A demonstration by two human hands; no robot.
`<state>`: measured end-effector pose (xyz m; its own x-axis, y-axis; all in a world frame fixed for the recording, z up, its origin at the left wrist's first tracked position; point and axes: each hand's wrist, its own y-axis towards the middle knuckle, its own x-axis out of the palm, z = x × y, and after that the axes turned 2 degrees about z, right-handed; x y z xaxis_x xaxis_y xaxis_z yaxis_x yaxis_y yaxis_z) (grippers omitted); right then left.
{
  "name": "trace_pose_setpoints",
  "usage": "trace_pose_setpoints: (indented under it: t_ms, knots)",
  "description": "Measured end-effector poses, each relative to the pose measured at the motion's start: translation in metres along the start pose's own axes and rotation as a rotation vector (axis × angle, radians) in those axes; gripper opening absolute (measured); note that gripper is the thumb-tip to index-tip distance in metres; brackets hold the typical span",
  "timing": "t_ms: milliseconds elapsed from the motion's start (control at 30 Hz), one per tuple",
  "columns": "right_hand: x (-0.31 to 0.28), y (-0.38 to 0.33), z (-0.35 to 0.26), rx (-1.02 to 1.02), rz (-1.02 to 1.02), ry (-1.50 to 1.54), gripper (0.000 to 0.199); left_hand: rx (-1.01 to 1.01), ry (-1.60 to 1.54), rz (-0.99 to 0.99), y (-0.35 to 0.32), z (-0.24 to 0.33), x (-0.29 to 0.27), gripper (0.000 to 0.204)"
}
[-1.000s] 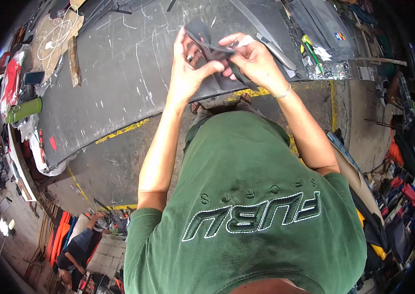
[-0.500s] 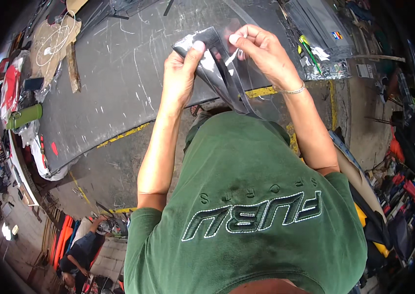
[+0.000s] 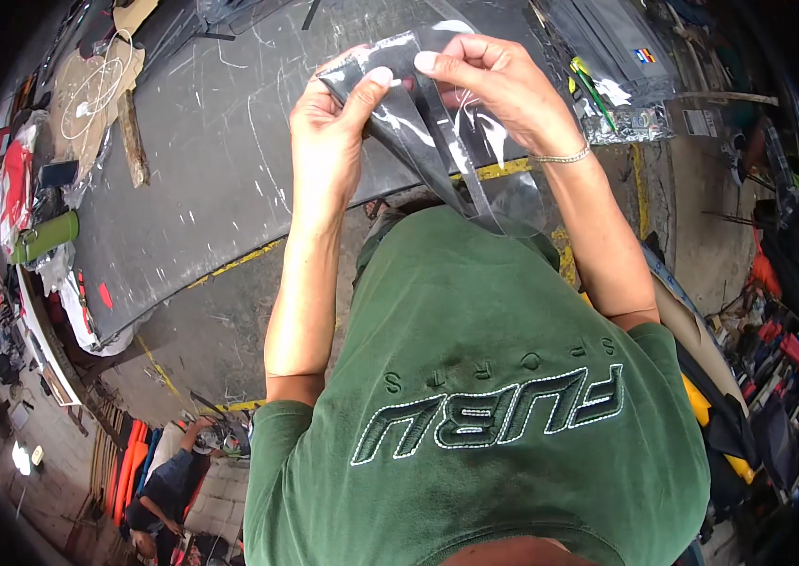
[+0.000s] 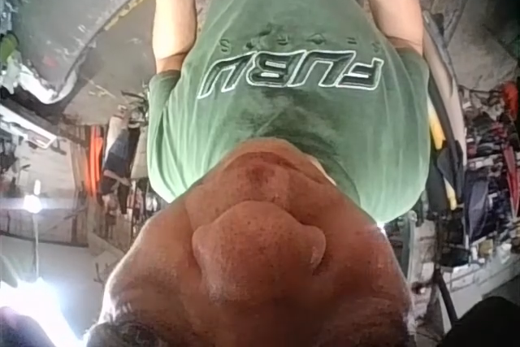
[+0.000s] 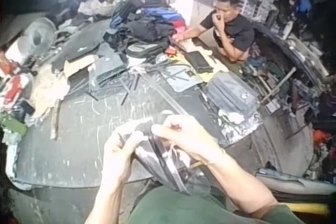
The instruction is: Cutting patterns out of grey fabric sheets using a utility knife and a metal ruler on a workbench.
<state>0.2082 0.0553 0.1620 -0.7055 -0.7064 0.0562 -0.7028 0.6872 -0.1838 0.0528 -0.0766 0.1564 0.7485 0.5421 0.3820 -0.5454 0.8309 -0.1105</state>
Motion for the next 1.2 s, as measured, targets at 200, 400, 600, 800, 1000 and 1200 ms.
trace_pose_setpoints:
  t_ms: [200,400,600,800,1000,1200]
  knots:
    - [0.003,-0.003,-0.003,-0.074,-0.010,0.006,0.016,-0.128,-0.107,-0.030,0.000,0.007,-0.006,0.021]
    - [-0.002,-0.008,-0.017,0.030,0.022,-0.119,0.022,-0.153,-0.123,-0.034,-0.003,0.011,0.006,0.019]
    - [0.002,-0.020,-0.043,0.120,0.026,-0.129,0.017,-0.097,-0.061,0.005,-0.004,0.006,0.008,0.017]
    - [0.002,-0.021,-0.045,0.101,0.023,-0.085,0.016,-0.062,0.005,0.032,-0.001,0.000,0.003,0.017]
    - [-0.003,-0.016,-0.024,-0.004,0.023,-0.118,0.022,-0.047,0.077,0.040,-0.005,0.011,0.014,0.018]
    - [-0.001,-0.018,-0.027,-0.017,0.007,-0.028,0.022,-0.013,0.138,0.069,-0.010,0.017,0.019,0.017]
